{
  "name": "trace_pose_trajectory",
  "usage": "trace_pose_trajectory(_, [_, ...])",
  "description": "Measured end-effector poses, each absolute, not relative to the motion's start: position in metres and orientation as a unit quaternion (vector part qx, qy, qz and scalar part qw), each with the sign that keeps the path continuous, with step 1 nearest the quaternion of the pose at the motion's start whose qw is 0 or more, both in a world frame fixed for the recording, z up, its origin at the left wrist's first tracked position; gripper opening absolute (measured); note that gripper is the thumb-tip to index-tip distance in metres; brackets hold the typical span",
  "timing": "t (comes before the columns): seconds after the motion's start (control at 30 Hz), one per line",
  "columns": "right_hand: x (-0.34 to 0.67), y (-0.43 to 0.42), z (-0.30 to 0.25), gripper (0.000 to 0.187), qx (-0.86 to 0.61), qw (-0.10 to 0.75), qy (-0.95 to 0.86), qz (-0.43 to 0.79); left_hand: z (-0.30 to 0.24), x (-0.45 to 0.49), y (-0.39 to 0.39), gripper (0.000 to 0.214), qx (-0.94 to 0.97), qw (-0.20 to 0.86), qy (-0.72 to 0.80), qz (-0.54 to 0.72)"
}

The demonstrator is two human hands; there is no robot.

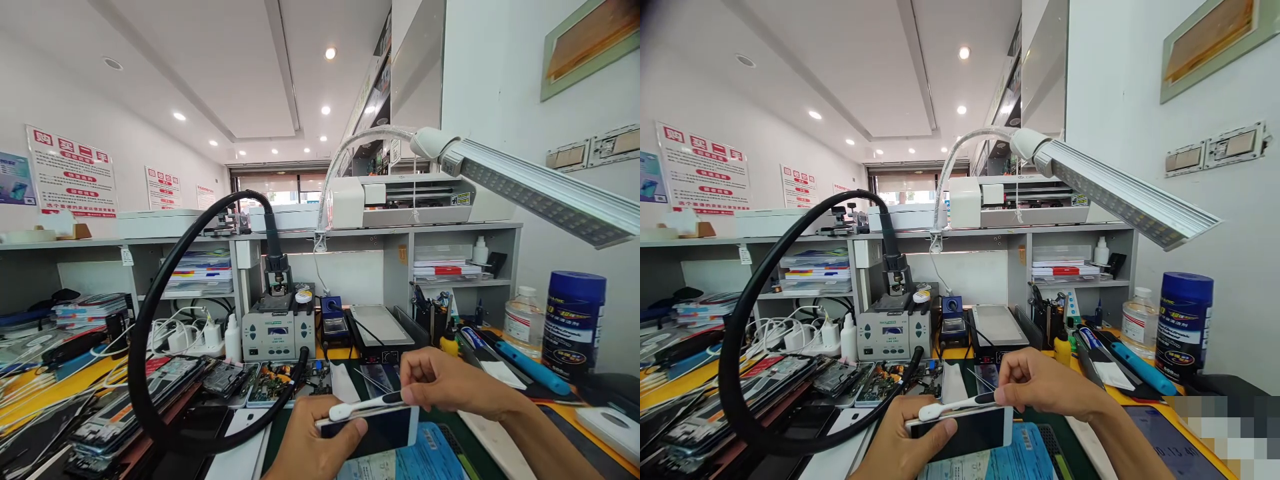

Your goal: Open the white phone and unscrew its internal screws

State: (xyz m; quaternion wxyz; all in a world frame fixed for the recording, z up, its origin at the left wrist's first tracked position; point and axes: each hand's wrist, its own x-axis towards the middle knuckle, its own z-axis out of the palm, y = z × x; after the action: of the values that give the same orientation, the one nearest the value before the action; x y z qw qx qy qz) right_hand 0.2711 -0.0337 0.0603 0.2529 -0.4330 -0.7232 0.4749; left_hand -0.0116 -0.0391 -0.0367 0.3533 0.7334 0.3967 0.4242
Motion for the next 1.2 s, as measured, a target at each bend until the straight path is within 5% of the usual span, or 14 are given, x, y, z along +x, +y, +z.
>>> trace_pose_trajectory(1.2, [0.2730,-0.0292,0.0534,0.045,-0.441,0.252,-0.712,0.485,-0.0430,-0.0107,-0.0397,0.048,0.702,0.335,0.442,0.446])
